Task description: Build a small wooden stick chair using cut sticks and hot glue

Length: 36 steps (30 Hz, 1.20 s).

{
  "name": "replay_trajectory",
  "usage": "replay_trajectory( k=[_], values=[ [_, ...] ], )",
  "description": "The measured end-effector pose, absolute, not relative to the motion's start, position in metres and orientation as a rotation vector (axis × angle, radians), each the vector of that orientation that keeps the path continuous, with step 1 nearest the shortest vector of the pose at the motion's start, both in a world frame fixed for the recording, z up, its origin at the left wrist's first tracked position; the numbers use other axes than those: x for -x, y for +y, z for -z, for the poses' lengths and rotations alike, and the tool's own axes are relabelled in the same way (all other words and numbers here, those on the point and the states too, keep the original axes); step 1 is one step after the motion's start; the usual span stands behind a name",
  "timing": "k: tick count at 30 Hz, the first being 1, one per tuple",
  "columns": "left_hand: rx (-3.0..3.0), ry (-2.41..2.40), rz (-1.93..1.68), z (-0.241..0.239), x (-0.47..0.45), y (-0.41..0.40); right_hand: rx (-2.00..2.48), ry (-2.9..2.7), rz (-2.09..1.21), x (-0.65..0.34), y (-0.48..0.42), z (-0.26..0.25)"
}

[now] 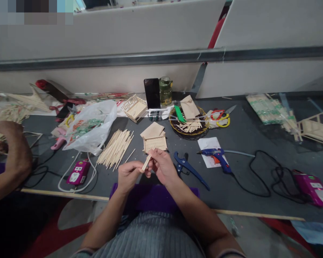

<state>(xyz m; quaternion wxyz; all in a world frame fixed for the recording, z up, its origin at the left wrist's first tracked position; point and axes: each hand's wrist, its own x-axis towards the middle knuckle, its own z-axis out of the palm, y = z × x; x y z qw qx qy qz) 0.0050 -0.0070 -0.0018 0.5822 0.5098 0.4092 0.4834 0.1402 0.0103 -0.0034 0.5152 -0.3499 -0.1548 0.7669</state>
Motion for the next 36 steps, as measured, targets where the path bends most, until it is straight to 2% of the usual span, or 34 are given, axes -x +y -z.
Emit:
replay_trajectory(
  k=[12,17,20,24,26,31,36],
  values=[
    [-1.216,1.007,-1.129,0.006,-0.007,-0.009,0.808,-0.146,-1.998,-0.135,0.008,0.020],
    [-1.628,1.152,-1.405,0.008,-0.008,0.001,0.792,0.233,-2.143,-0.132,0.009,0.028],
    [-1.930,1.058,-1.376,0.005,-0.009,0.008,0.749,0.223,-2.206,-0.130,0.007,0.032],
    [-1.899,1.054,-1.369,0.000,-0.014,0.012,0.754,0.093,-2.257,-0.128,0.001,0.035],
    [-1.774,1.145,-1.366,0.000,-0.016,0.013,0.801,-0.103,-2.144,-0.131,-0.001,0.033],
    [-1.422,1.186,-1.278,0.004,-0.021,0.019,0.977,-0.576,-1.521,-0.151,0.006,0.023],
    [-1.217,1.123,-1.197,0.005,-0.028,0.025,1.064,-0.932,-1.331,-0.166,0.020,0.012]
  ],
)
